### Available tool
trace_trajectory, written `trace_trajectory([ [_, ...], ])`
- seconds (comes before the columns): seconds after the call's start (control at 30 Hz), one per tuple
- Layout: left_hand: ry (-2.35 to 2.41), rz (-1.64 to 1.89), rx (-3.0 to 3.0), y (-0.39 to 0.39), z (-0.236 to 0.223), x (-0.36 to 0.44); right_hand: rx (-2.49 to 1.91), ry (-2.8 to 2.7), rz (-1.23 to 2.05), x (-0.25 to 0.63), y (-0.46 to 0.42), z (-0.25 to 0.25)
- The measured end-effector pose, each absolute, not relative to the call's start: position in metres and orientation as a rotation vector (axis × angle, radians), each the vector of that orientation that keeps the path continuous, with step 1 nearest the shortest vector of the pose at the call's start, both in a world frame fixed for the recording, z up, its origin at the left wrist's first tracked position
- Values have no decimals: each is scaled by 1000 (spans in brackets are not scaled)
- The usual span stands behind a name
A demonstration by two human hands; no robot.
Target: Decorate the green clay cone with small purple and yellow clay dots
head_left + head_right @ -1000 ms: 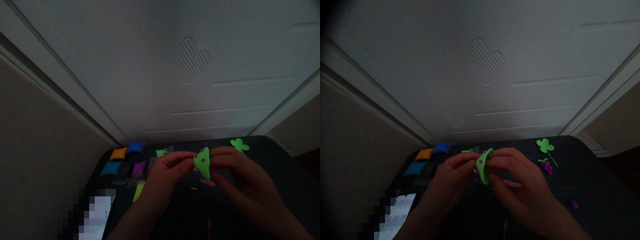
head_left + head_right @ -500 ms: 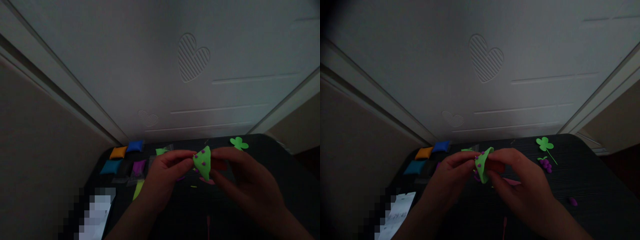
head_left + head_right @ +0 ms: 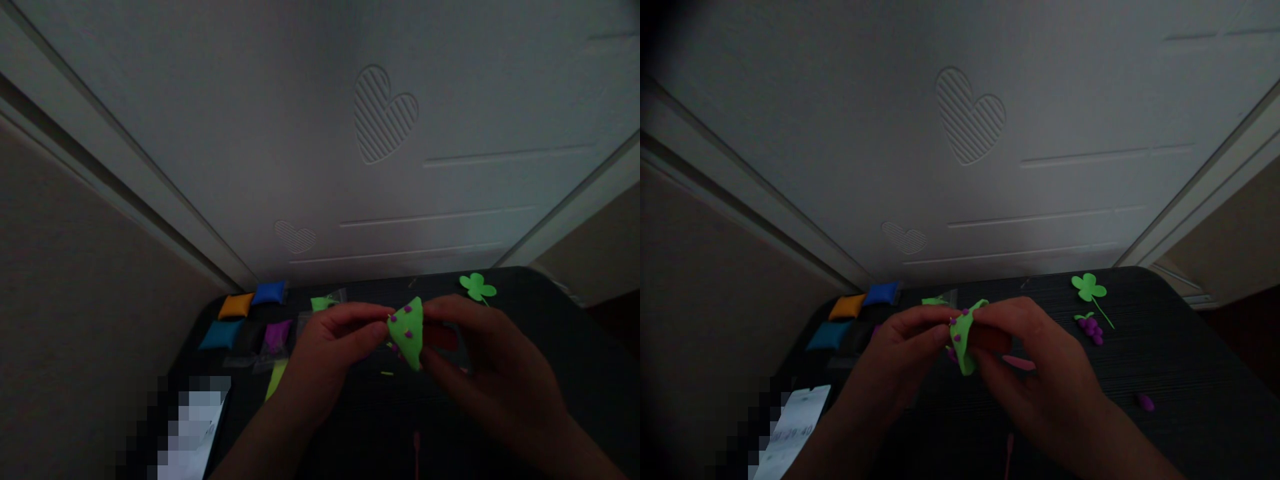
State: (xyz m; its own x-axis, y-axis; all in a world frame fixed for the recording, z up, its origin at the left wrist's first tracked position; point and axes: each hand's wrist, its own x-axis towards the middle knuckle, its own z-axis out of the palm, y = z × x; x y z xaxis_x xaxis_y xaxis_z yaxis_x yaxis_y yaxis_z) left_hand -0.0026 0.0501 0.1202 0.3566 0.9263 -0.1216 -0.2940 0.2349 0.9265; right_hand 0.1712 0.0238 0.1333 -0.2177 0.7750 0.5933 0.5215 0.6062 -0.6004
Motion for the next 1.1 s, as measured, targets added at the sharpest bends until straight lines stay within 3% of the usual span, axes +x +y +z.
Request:
trace_trajectory([
  [1.1,802,1042,888,51,126,-2,-989,-1791,280,173,22,129],
])
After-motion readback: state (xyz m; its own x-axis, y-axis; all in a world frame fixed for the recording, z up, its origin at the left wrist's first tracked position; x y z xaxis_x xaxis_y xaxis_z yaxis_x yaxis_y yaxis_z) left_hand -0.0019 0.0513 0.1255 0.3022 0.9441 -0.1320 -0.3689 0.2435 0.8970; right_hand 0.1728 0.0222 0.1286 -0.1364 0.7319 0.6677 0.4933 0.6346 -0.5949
